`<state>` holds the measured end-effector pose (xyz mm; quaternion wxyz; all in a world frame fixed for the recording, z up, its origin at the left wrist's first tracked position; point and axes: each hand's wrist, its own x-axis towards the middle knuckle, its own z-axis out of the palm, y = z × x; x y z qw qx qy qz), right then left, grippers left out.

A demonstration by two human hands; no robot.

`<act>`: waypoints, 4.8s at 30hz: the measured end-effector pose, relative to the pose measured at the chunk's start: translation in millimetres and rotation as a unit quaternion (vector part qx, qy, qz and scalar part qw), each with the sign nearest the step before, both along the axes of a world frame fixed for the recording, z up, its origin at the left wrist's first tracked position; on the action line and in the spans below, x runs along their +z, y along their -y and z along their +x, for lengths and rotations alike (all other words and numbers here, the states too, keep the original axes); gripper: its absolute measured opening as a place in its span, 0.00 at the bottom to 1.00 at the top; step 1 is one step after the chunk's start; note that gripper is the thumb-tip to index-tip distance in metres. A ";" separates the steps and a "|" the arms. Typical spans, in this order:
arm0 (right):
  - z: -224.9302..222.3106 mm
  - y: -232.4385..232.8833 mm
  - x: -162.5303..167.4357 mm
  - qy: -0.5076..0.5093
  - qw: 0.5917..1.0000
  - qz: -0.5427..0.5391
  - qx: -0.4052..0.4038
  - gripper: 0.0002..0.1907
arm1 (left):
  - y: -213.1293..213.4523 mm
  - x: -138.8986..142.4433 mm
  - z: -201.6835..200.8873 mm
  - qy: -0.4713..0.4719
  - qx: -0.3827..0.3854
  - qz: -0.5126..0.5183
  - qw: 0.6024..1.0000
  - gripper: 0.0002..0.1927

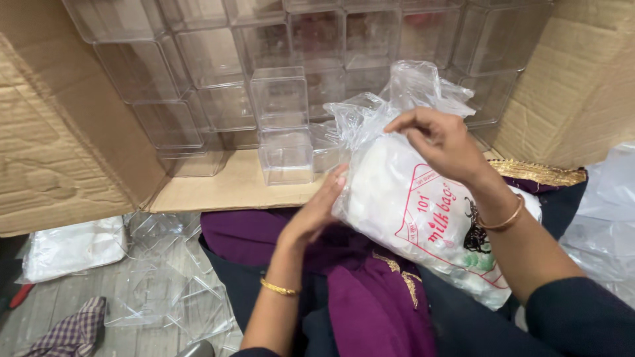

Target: The person sits on the floor in front of a cardboard box and places clear plastic boxes into white plastic bags, then gathers and ties the bag handles closed. They handle the boxes one at a time and set filled bags aside.

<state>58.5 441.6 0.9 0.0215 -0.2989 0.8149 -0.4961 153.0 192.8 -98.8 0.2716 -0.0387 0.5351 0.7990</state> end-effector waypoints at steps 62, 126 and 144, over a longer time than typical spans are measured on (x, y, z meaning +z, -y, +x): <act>23.1 -45.9 -7.2 -0.117 0.957 0.221 0.149 0.08 | -66.9 9.0 -50.3 -0.458 -0.146 -0.296 0.825 0.42; 38.7 -1.6 36.6 -0.174 0.979 0.100 0.027 0.09 | -0.1 1.0 -37.5 -0.312 -0.064 -0.109 0.942 0.33; 73.8 25.8 -4.8 -0.313 0.910 0.273 -0.001 0.29 | 17.6 46.4 -39.6 -0.147 -0.140 0.026 0.979 0.52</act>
